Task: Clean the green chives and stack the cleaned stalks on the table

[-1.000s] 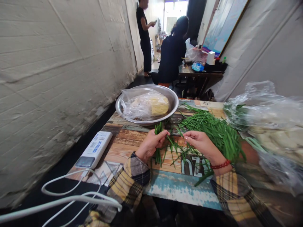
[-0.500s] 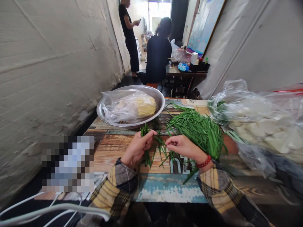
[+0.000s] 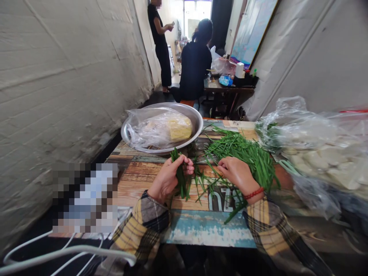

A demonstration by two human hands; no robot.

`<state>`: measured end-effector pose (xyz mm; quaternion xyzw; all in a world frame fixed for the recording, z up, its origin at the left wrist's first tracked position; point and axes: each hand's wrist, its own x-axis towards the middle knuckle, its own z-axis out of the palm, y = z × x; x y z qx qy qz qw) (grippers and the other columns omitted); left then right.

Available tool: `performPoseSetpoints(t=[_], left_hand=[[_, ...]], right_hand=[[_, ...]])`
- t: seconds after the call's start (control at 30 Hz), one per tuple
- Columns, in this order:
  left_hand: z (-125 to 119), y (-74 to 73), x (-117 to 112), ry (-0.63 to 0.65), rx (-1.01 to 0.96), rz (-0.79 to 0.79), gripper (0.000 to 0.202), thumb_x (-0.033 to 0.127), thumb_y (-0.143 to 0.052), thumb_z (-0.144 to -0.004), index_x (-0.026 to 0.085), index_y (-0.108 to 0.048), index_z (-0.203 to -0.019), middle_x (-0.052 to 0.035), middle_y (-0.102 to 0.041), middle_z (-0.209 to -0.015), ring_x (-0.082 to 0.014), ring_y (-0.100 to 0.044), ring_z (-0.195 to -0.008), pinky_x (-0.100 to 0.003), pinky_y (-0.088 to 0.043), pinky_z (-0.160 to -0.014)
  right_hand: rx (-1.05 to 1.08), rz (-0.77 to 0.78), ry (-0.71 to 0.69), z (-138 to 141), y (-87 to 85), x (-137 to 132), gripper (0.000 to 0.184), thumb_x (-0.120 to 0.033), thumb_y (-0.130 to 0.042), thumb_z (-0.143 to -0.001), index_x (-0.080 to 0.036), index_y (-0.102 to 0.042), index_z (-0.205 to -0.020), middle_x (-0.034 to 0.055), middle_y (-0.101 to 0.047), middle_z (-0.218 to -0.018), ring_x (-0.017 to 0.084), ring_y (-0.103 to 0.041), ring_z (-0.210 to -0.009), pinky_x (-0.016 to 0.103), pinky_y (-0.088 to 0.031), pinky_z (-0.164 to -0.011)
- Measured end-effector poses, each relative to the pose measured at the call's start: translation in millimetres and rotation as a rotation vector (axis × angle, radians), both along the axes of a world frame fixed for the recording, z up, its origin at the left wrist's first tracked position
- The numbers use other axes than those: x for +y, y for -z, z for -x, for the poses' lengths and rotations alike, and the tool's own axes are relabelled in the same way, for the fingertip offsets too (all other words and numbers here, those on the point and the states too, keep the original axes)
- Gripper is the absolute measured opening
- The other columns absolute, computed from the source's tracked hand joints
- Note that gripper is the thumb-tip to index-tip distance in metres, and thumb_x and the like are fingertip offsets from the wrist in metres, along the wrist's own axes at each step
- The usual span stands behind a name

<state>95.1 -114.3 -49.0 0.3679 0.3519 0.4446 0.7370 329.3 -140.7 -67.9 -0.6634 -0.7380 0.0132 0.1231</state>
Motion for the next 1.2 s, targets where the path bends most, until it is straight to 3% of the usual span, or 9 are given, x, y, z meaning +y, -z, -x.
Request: performPoseSetpoints(t=[0.17,0.3,0.43,0.63,0.77,0.83,1.0,1.1,1.2], left_hand=[[3.0,1.2,1.2,0.005,-0.003,0.02,0.022,0.034,-0.064,-0.078,0.013,-0.058,-0.078,-0.0037,-0.061,-0.071,-0.013,-0.059,-0.059,-0.029,-0.051,-0.062],[3.1,5.0,1.0,0.005,-0.017,0.025,0.023,0.035,-0.065,-0.077,0.013,-0.058,-0.08,-0.0008,-0.056,-0.067,-0.0096,-0.053,-0.053,-0.026,-0.048,-0.054],[-0.2,8.7,-0.6,-0.007,0.037,0.027,0.027,0.037,-0.068,-0.073,0.012,-0.06,-0.081,0.0056,-0.041,-0.054,-0.0026,-0.031,-0.041,-0.015,-0.025,-0.037],[-5.1,10.5,-4.9,0.037,0.133,-0.032,0.037,0.038,-0.072,-0.069,0.011,-0.064,-0.092,0.0092,-0.03,-0.049,-0.002,-0.021,-0.041,-0.017,-0.015,-0.037],[-3.4,8.7,-4.2,0.032,0.122,-0.017,0.032,0.041,-0.07,-0.07,0.011,-0.063,-0.079,0.0088,-0.029,-0.047,-0.0021,-0.022,-0.04,-0.017,-0.015,-0.038],[-1.1,7.0,-2.5,-0.002,0.104,-0.02,0.031,0.041,-0.069,-0.071,0.011,-0.062,-0.075,0.0074,-0.033,-0.049,-0.0022,-0.025,-0.04,-0.016,-0.017,-0.038],[4.5,0.7,-0.8,-0.081,0.068,-0.058,0.03,0.039,-0.067,-0.074,0.012,-0.059,-0.068,-0.0002,-0.053,-0.065,-0.0057,-0.047,-0.052,-0.018,-0.038,-0.049],[5.7,-2.0,-1.4,-0.028,-0.031,-0.028,0.028,0.038,-0.066,-0.075,0.013,-0.056,-0.068,-0.0018,-0.058,-0.072,-0.0106,-0.055,-0.061,-0.025,-0.047,-0.061],[6.7,-3.5,-1.7,0.004,-0.055,0.001,0.026,0.038,-0.064,-0.077,0.014,-0.056,-0.074,-0.001,-0.057,-0.069,-0.0114,-0.055,-0.057,-0.028,-0.048,-0.058]], right_hand=[[-0.06,-0.056,0.029,7.5,5.5,0.9,0.017,-0.021,-0.048,-0.086,-0.019,-0.064,-0.078,0.0055,-0.067,-0.081,0.017,-0.06,-0.078,0.026,-0.036,-0.064],[0.337,0.021,0.019,6.0,6.7,3.3,0.016,-0.025,-0.05,-0.083,-0.019,-0.062,-0.076,0.0015,-0.064,-0.07,0.014,-0.057,-0.065,0.024,-0.037,-0.058],[0.805,0.177,-0.102,17.8,6.1,1.1,0.017,-0.031,-0.053,-0.078,-0.017,-0.06,-0.074,-0.0001,-0.06,-0.066,0.012,-0.054,-0.058,0.022,-0.039,-0.054],[0.915,0.291,-0.187,45.7,6.7,-8.7,0.016,-0.03,-0.055,-0.076,-0.016,-0.061,-0.073,-0.0006,-0.06,-0.065,0.01,-0.052,-0.056,0.022,-0.039,-0.053],[0.849,0.359,-0.29,47.1,1.5,-10.1,0.016,-0.028,-0.054,-0.077,-0.016,-0.063,-0.075,0.0001,-0.063,-0.066,0.011,-0.054,-0.057,0.021,-0.04,-0.054],[0.772,0.315,-0.29,37.6,0.0,-7.1,0.019,-0.03,-0.052,-0.08,-0.017,-0.066,-0.079,0.001,-0.065,-0.069,0.013,-0.057,-0.06,0.023,-0.041,-0.056],[0.329,-0.037,-0.007,-0.4,6.9,4.5,0.026,-0.029,-0.045,-0.088,-0.018,-0.068,-0.094,0.0071,-0.069,-0.09,0.019,-0.061,-0.081,0.029,-0.043,-0.073],[-0.016,-0.109,0.1,-13.1,9.7,6.9,0.026,-0.03,-0.049,-0.088,-0.018,-0.065,-0.104,0.0096,-0.066,-0.094,0.023,-0.057,-0.088,0.032,-0.039,-0.075],[-0.173,-0.142,0.159,-13.4,6.9,5.8,0.032,-0.038,-0.056,-0.085,-0.02,-0.061,-0.111,0.0098,-0.063,-0.1,0.025,-0.054,-0.09,0.033,-0.035,-0.071]])
